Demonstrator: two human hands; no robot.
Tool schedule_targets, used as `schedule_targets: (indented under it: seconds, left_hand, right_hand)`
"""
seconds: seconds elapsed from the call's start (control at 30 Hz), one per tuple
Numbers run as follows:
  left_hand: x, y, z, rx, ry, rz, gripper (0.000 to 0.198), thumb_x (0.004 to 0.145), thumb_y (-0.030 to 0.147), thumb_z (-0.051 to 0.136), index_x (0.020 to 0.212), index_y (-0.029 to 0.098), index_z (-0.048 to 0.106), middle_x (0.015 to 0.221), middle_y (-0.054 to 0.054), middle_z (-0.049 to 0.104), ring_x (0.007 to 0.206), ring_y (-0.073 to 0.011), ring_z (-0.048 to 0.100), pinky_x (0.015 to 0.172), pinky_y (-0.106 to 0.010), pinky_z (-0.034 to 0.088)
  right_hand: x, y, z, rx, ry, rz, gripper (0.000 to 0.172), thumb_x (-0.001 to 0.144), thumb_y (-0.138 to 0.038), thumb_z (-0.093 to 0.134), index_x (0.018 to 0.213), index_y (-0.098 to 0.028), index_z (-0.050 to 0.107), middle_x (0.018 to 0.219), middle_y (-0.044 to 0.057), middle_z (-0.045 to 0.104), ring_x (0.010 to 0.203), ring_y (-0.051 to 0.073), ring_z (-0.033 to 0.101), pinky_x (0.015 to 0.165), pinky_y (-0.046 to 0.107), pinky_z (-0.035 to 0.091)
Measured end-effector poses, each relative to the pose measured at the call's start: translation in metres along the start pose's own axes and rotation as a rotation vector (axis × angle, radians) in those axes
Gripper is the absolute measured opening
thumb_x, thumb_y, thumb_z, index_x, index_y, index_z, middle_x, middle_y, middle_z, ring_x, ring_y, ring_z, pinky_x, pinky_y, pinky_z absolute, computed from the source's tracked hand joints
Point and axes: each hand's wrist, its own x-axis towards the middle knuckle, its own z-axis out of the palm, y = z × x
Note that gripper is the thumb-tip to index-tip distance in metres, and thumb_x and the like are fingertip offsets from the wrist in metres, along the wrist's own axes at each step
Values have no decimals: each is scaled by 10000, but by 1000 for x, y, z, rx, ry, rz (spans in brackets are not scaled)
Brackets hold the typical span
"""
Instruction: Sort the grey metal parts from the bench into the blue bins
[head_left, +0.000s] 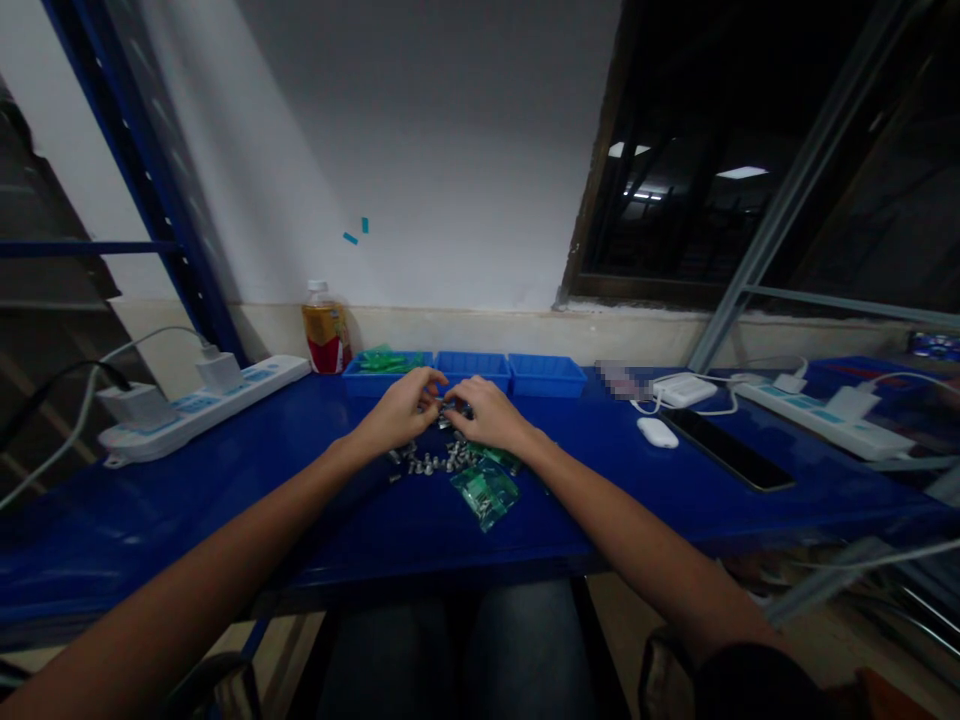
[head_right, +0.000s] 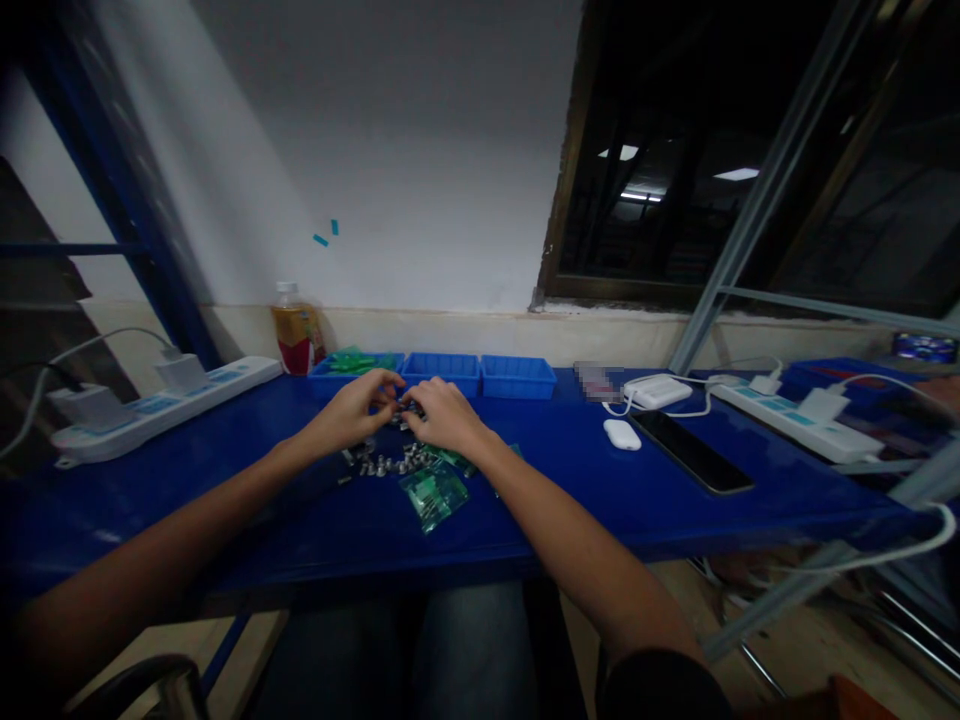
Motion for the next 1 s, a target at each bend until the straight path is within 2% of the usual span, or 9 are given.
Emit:
schedule_targets:
  seconds: [0.2,0.4,0.67,0.77,0.87,1.0]
  left_hand:
    - [0,7,3,14,40,13,249,792,208,486,1031,138,493,790,-27,545,715,-155,576,660,-294,504]
    - [-1,2,1,50,34,52,200,799,221,517,983,147,537,892,-65,617,786,-165,610,735,-307,509]
    - [-2,3,-1,167,13,4,173,818,255,496,906,145,597,787,-53,648,708,-162,607,660,-271,476]
    - [-2,6,-2,160,24,-37,180,821,248,481,892,140,606,762,-48,648,687,-160,601,640,-263,460]
    - [-1,7,-2,172,31,-46,190,825,257,474,869,136,614,747,-48,646,672,-160,590,626,-261,443]
    - [-2,8,-2,220,22,-30,214,843,264,451,839,137,624,740,-51,643,670,-165,580,614,-263,426]
  right_hand:
    - [0,-3,-4,-78,23,4,103,849,-229,540,914,-170,594,877,51,616,859,189,493,769,312,359]
    - [0,1,-1,-48,85,48,152,894,-254,487,883,-162,608,855,51,623,846,176,503,766,304,364]
    - [1,-4,-1,-13,55,46,192,911,-259,459,854,-159,612,835,56,625,824,175,512,772,308,376]
    - [1,-7,-2,14,76,62,135,886,-250,502,914,-153,591,850,58,617,831,178,520,772,307,386]
    - [0,-8,-3,38,115,56,150,864,-226,529,992,-154,558,888,59,606,848,176,529,776,299,397]
    - [0,-8,-3,12,136,15,107,877,-211,499,956,-168,556,908,62,602,865,181,525,786,301,395]
